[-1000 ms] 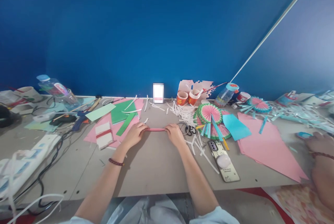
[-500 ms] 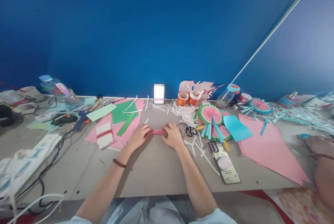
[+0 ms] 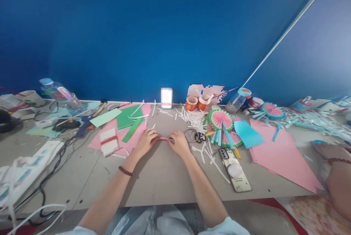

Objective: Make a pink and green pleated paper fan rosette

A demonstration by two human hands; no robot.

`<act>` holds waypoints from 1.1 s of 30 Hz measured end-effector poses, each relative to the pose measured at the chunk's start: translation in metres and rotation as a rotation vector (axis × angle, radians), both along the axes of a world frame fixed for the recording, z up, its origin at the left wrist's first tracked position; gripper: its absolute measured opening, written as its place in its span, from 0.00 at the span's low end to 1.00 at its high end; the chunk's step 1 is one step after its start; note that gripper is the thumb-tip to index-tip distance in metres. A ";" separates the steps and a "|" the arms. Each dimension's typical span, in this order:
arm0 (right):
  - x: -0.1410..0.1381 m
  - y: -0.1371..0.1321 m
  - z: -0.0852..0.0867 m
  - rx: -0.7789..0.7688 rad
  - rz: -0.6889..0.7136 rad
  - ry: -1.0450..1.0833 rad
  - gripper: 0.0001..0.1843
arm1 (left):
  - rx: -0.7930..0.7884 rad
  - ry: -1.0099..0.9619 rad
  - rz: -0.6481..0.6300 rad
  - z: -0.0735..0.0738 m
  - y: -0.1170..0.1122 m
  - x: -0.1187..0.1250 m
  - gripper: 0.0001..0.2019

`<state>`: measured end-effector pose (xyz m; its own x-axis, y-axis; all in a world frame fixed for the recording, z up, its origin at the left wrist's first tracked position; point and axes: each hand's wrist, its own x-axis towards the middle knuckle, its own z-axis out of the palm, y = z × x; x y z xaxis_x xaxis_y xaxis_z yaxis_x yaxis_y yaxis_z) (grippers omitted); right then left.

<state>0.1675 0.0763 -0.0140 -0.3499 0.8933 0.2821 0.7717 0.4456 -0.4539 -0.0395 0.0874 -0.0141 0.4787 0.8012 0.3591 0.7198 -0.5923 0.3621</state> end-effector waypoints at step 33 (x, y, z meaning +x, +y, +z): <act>-0.005 -0.008 0.008 -0.018 -0.055 0.150 0.13 | 0.031 -0.064 0.191 0.004 -0.001 -0.007 0.20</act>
<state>0.1630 0.0682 -0.0063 -0.2555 0.9152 0.3117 0.7174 0.3956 -0.5735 -0.0467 0.0868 -0.0100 0.2944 0.8634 0.4096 0.7964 -0.4586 0.3942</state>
